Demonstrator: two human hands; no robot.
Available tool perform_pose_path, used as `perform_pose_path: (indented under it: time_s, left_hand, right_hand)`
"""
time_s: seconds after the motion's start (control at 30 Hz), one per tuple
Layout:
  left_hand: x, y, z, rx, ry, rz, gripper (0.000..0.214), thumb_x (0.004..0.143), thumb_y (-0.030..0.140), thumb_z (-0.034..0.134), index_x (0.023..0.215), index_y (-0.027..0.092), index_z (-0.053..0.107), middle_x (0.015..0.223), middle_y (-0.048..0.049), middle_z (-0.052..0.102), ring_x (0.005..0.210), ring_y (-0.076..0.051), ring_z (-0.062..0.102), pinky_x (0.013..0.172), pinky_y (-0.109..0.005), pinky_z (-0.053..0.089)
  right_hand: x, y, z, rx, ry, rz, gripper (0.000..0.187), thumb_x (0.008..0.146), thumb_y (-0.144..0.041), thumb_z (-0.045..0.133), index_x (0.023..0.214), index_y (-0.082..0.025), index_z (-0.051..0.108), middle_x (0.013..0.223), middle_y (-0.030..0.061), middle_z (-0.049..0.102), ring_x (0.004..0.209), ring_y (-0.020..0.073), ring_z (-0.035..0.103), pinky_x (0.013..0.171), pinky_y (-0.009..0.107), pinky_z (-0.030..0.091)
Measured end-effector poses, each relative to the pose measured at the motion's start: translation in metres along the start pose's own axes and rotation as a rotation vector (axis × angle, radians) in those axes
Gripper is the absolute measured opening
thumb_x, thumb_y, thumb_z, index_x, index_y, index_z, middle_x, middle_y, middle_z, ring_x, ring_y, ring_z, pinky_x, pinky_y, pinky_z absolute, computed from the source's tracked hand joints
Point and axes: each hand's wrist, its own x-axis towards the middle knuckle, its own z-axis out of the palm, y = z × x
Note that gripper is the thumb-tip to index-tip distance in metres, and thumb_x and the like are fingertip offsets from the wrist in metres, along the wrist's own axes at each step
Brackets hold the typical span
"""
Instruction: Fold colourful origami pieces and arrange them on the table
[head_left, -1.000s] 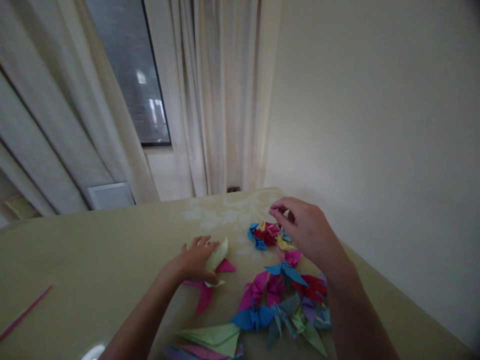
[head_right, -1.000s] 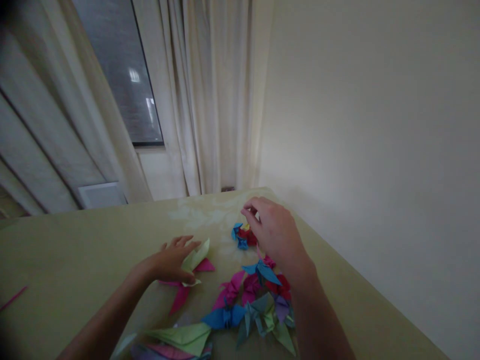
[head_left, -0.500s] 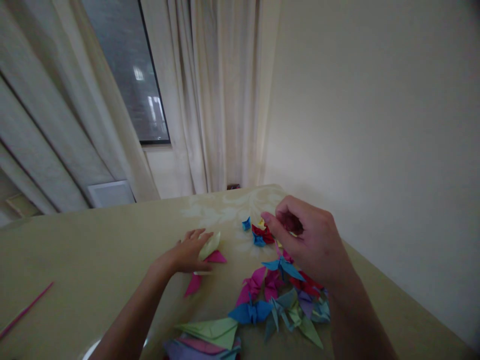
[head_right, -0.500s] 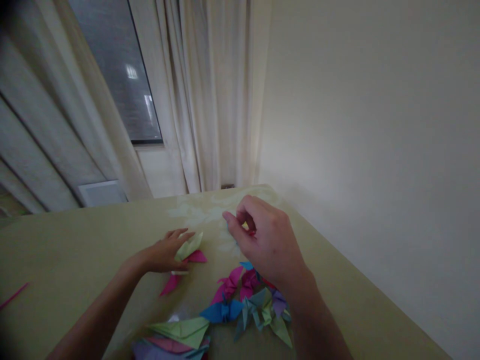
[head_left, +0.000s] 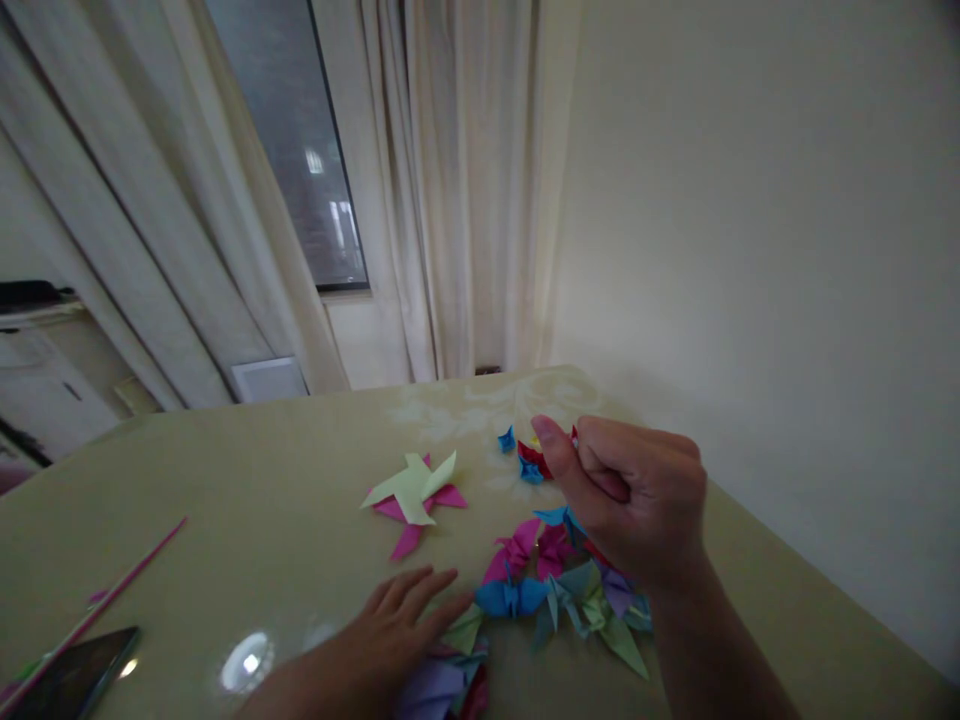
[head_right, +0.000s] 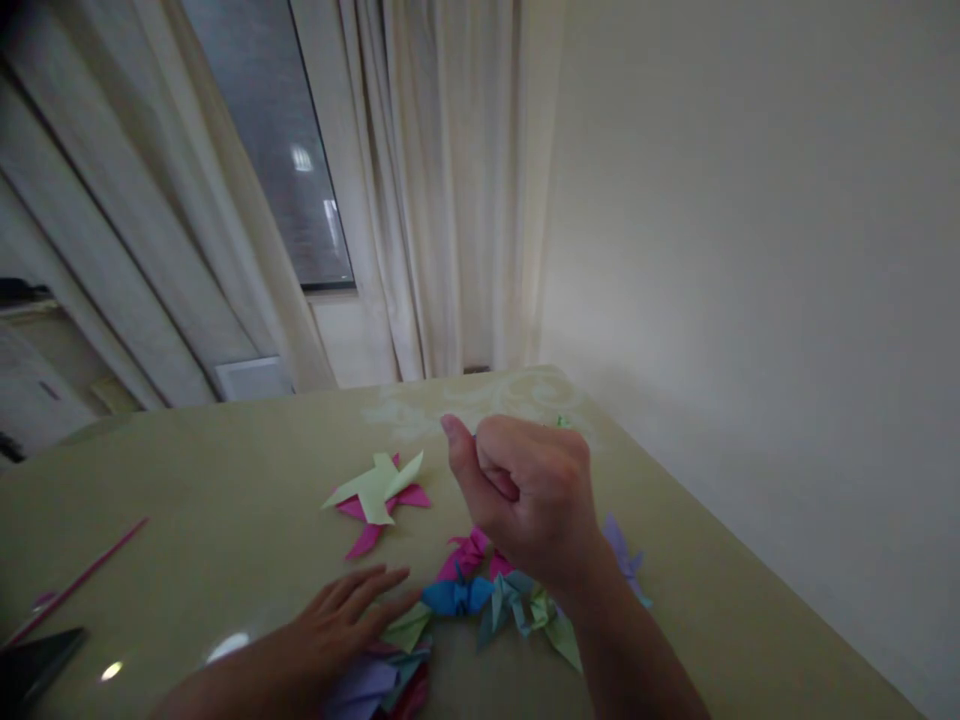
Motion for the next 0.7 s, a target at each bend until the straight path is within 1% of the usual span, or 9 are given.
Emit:
perform_pose_path:
  time_s: [0.13,0.2,0.3,0.43,0.5,0.57,0.63,0.67,0.7]
  left_hand:
    - [0.003,-0.014,0.056,0.044,0.044,-0.098,0.103,0.075,0.031,0.081,0.167,0.034,0.034,0.173,-0.0112,0.038,0.157,-0.045,0.035,0.127,-0.065,0.030]
    - [0.000,-0.021,0.070,0.065,0.117,-0.116,0.092,0.081,0.037,0.077,0.165,0.035,0.039,0.169,-0.0105,0.046,0.151,-0.043,0.044,0.125,-0.061,0.035]
    - [-0.010,-0.037,0.078,0.111,0.209,-0.148,0.081,0.083,0.029,0.072,0.160,0.040,0.047,0.161,-0.0082,0.056,0.143,-0.040,0.052,0.121,-0.057,0.042]
    - [-0.019,-0.064,0.071,0.177,0.344,-0.265,0.071,0.085,0.017,0.061,0.153,0.037,0.055,0.154,-0.0099,0.060,0.141,-0.039,0.053,0.119,-0.058,0.041]
    - [-0.022,-0.065,0.059,0.164,0.408,-0.282,0.072,0.088,0.018,0.061,0.156,0.037,0.052,0.156,-0.0108,0.058,0.142,-0.039,0.051,0.120,-0.060,0.040]
    - [-0.027,-0.052,0.042,0.110,0.474,-0.211,0.080,0.091,0.032,0.069,0.164,0.039,0.038,0.162,-0.0110,0.051,0.146,-0.041,0.046,0.121,-0.062,0.039]
    - [-0.033,-0.026,0.024,0.030,0.500,-0.064,0.099,0.084,0.053,0.081,0.167,0.043,0.029,0.167,-0.0095,0.045,0.149,-0.045,0.041,0.121,-0.062,0.040]
    - [-0.037,-0.011,0.017,-0.011,0.474,0.012,0.098,0.082,0.058,0.082,0.165,0.045,0.033,0.165,-0.0079,0.048,0.148,-0.046,0.042,0.120,-0.061,0.042]
    - [-0.041,0.005,0.013,-0.053,0.451,0.065,0.084,0.085,0.058,0.080,0.160,0.048,0.043,0.157,-0.0057,0.057,0.143,-0.045,0.048,0.117,-0.059,0.046]
  right_hand:
    - [0.000,-0.004,0.004,0.002,0.010,-0.023,0.056,0.099,-0.017,0.068,0.064,-0.022,0.026,0.056,-0.0092,0.025,0.046,0.0060,0.024,0.049,0.025,0.025]
    - [-0.001,-0.006,0.005,0.007,0.001,-0.031,0.055,0.100,-0.018,0.068,0.064,-0.022,0.026,0.057,-0.0092,0.025,0.046,0.0063,0.025,0.049,0.026,0.025]
    - [-0.001,-0.008,0.004,0.023,-0.012,-0.034,0.054,0.099,-0.018,0.069,0.065,-0.022,0.027,0.057,-0.0094,0.025,0.046,0.0066,0.024,0.049,0.026,0.025]
    - [-0.001,-0.007,0.002,0.057,0.000,-0.017,0.053,0.100,-0.019,0.068,0.063,-0.022,0.029,0.056,-0.0096,0.025,0.045,0.0068,0.025,0.050,0.026,0.026]
    - [0.001,-0.008,0.003,0.082,-0.019,0.005,0.052,0.101,-0.021,0.067,0.063,-0.022,0.032,0.056,-0.0095,0.027,0.045,0.0073,0.027,0.050,0.026,0.027]
    - [0.001,-0.014,0.007,0.136,-0.077,0.033,0.048,0.103,-0.024,0.063,0.063,-0.023,0.037,0.056,-0.0086,0.034,0.046,0.0081,0.034,0.051,0.026,0.030]
    - [-0.003,-0.026,0.017,0.254,-0.159,0.043,0.038,0.105,-0.029,0.059,0.069,-0.023,0.050,0.061,-0.0049,0.051,0.054,0.0108,0.050,0.056,0.026,0.039]
    - [-0.007,-0.034,0.025,0.345,-0.223,0.018,0.031,0.106,-0.032,0.058,0.077,-0.022,0.059,0.070,-0.0013,0.063,0.064,0.0134,0.061,0.064,0.026,0.047]
    - [-0.014,-0.041,0.034,0.442,-0.299,-0.036,0.023,0.105,-0.037,0.059,0.089,-0.022,0.066,0.083,0.0021,0.073,0.077,0.0161,0.069,0.074,0.028,0.053]
